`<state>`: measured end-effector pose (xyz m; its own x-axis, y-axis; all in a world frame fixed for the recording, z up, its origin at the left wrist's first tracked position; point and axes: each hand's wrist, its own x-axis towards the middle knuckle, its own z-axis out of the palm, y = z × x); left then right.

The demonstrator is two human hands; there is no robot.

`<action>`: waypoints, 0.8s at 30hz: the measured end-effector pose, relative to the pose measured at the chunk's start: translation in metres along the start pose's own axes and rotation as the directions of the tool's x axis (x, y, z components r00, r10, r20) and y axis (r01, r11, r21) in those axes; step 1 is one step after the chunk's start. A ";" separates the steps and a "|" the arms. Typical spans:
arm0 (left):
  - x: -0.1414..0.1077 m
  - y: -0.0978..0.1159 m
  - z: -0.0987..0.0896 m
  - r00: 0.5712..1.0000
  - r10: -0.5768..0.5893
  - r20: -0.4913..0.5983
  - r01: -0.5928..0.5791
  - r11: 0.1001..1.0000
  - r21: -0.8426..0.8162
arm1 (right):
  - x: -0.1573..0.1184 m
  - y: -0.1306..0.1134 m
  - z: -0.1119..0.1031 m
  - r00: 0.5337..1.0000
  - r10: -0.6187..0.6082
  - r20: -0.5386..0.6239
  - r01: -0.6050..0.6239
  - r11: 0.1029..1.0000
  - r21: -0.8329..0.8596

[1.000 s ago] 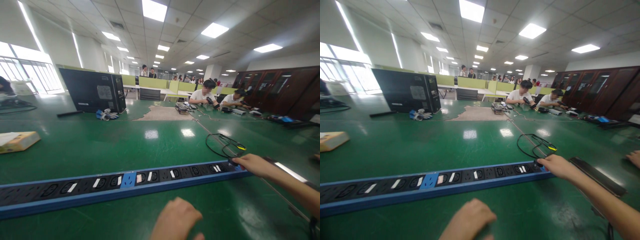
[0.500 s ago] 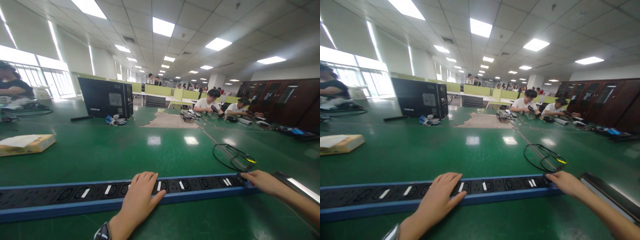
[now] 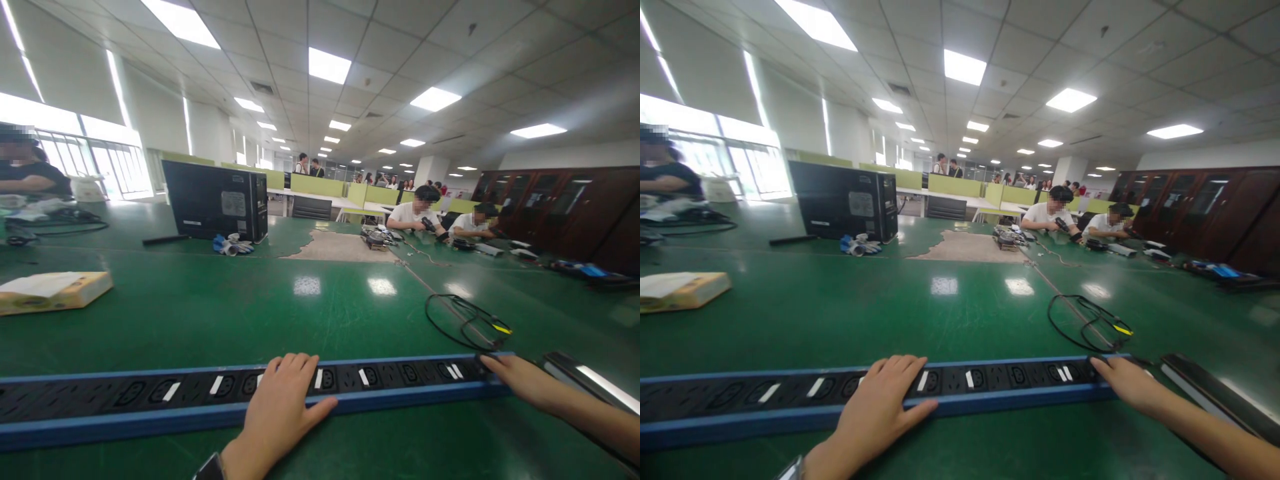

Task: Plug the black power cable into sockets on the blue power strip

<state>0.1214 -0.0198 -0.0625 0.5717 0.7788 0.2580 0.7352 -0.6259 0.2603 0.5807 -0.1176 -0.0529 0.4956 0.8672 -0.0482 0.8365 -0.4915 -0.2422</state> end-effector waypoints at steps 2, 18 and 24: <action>0.000 0.001 -0.001 1.000 0.002 0.001 -0.002 1.000 0.006 | 0.004 0.000 0.001 0.999 -0.002 0.042 0.002 1.000 0.003; -0.003 0.002 0.001 1.000 0.008 -0.015 -0.008 1.000 0.002 | -0.018 0.011 0.025 0.998 -0.057 0.000 0.057 0.998 -0.025; -0.002 0.001 -0.001 1.000 0.005 -0.009 -0.005 1.000 0.009 | -0.012 0.012 0.021 0.998 -0.041 0.048 0.044 0.997 -0.063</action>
<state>0.1210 -0.0224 -0.0620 0.5721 0.7751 0.2682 0.7353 -0.6296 0.2509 0.5796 -0.1324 -0.0756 0.4492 0.8894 -0.0846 0.8706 -0.4570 -0.1821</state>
